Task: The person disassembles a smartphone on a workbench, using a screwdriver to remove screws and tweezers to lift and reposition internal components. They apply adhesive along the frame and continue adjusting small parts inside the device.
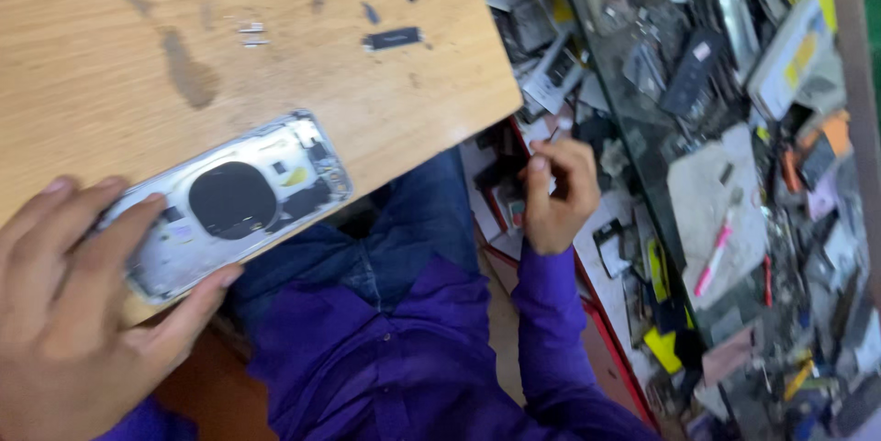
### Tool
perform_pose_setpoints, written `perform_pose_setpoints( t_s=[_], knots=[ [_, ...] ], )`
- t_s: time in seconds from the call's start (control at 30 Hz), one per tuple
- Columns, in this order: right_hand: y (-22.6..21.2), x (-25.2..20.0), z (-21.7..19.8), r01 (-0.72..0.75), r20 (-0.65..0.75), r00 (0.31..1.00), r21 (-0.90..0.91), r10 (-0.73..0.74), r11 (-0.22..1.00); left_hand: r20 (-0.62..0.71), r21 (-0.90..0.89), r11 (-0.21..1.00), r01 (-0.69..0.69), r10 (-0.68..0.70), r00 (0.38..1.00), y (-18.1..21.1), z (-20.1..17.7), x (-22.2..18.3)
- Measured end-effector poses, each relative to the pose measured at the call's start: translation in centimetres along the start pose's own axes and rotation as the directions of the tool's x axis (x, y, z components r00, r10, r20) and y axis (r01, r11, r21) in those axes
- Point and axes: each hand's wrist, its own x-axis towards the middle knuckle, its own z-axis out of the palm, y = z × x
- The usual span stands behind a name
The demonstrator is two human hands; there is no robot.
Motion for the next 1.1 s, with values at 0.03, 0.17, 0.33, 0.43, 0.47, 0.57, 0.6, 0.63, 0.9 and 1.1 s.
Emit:
perform_pose_setpoints(
  t_s=[0.03, 0.17, 0.33, 0.43, 0.47, 0.57, 0.6, 0.63, 0.9, 1.1],
  knots=[
    [1.2, 0.8, -1.5, -0.058, -0.076, 0.996, -0.036, 0.055, 0.998, -0.006, -0.136, 0.991, -0.01, 0.01, 1.0, -0.6, 1.4, 0.3],
    [4.9, 2.7, -8.9, -0.155, -0.269, 0.962, -0.416, 0.042, 0.896, 0.158, -0.305, 0.952, -0.023, 0.074, 0.985, -1.0, 7.1, 2.5],
    [6.4, 2.1, -16.2, -0.253, -0.294, 0.952, -0.606, 0.084, 0.754, 0.276, -0.385, 0.922, -0.048, 0.164, 0.947, 0.1, 10.3, 5.5],
    [7.9, 1.4, -18.5, -0.327, -0.358, 0.931, -0.73, 0.073, 0.6, 0.32, -0.382, 0.923, -0.036, 0.169, 0.932, 0.6, 10.8, 5.8],
    [8.1, 1.3, -18.8, -0.334, -0.368, 0.927, -0.72, 0.073, 0.608, 0.331, -0.372, 0.928, -0.028, 0.161, 0.93, 0.4, 10.5, 5.8],
    [8.3, 1.3, -18.9, -0.263, -0.328, 0.944, -0.679, 0.037, 0.686, 0.344, -0.319, 0.947, 0.032, 0.083, 0.935, 0.2, 9.0, 5.0],
    [7.5, 1.2, -18.6, -0.197, -0.29, 0.957, -0.652, -0.001, 0.732, 0.343, -0.291, 0.955, 0.061, 0.044, 0.938, -0.1, 8.1, 4.9],
    [7.2, 1.9, -17.0, -0.109, -0.237, 0.97, -0.6, -0.046, 0.793, 0.33, -0.239, 0.965, 0.108, -0.024, 0.944, -0.3, 6.5, 4.4],
    [-2.2, 5.4, -3.3, 0.061, -0.011, 0.998, -0.023, -0.061, 0.998, -0.101, 0.261, 0.965, -0.038, 0.066, 0.993, 3.1, -0.8, 1.9],
    [-11.2, 12.9, 4.6, 0.646, 0.443, 0.702, -0.068, -0.557, 0.76, -0.115, 0.175, 0.983, 0.058, -0.039, 0.993, 3.8, -1.2, 1.8]
  ],
)
